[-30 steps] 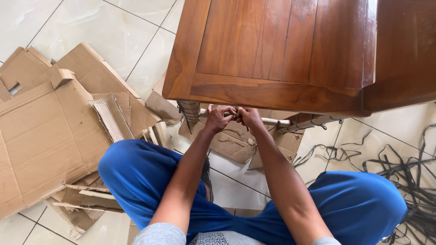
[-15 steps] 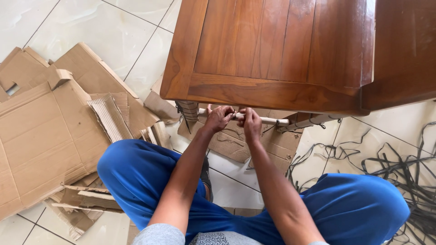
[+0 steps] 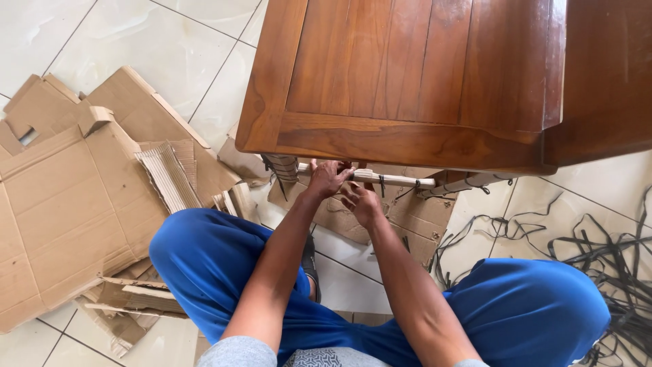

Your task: Securely wrapping wooden chair legs with protective cardboard and plastic strips.

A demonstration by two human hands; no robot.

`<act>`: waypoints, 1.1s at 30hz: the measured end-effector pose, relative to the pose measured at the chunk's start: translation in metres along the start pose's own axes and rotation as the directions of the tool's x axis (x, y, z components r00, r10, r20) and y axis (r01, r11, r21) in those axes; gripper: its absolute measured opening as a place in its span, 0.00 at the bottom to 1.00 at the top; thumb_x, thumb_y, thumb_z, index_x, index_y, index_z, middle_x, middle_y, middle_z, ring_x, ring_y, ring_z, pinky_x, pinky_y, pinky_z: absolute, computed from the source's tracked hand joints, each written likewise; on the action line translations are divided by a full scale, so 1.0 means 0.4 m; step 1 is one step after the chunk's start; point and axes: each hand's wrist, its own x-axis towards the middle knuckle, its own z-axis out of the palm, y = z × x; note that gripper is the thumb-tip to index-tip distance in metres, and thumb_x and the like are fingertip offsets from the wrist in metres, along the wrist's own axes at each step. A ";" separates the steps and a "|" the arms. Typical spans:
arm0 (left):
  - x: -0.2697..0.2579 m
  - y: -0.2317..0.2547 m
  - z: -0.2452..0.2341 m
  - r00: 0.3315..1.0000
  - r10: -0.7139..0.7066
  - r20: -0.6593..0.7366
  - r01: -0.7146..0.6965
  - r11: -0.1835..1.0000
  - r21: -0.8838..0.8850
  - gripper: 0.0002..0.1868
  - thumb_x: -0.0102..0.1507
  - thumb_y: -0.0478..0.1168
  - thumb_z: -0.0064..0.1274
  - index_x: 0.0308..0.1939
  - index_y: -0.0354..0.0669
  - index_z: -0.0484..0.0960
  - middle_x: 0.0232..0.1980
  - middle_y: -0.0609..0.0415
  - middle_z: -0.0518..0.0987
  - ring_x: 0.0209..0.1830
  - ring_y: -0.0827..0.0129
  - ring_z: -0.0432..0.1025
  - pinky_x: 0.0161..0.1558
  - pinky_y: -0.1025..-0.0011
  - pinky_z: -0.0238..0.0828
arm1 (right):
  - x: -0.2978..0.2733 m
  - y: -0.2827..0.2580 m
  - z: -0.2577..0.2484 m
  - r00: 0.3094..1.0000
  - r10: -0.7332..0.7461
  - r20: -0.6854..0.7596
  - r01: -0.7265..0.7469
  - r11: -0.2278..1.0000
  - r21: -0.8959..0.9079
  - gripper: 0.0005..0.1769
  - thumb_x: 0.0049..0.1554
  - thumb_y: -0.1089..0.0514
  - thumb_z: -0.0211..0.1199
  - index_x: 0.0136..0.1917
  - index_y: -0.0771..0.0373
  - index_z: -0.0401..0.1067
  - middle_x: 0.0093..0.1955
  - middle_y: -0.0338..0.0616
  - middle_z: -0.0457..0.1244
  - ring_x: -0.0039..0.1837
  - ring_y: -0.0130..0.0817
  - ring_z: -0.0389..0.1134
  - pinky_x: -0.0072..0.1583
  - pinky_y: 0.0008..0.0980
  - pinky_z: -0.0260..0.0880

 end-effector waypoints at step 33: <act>-0.020 0.023 -0.003 0.996 0.060 -0.067 -0.062 0.998 -0.031 0.06 0.62 0.52 0.60 0.42 0.72 0.87 0.45 0.70 0.85 0.55 0.71 0.77 0.76 0.43 0.33 | -0.245 -0.067 0.106 0.741 -0.671 -0.020 0.353 0.415 -0.839 0.07 0.56 0.49 0.67 0.44 0.51 0.80 0.33 0.42 0.69 0.41 0.42 0.73 0.46 0.39 0.71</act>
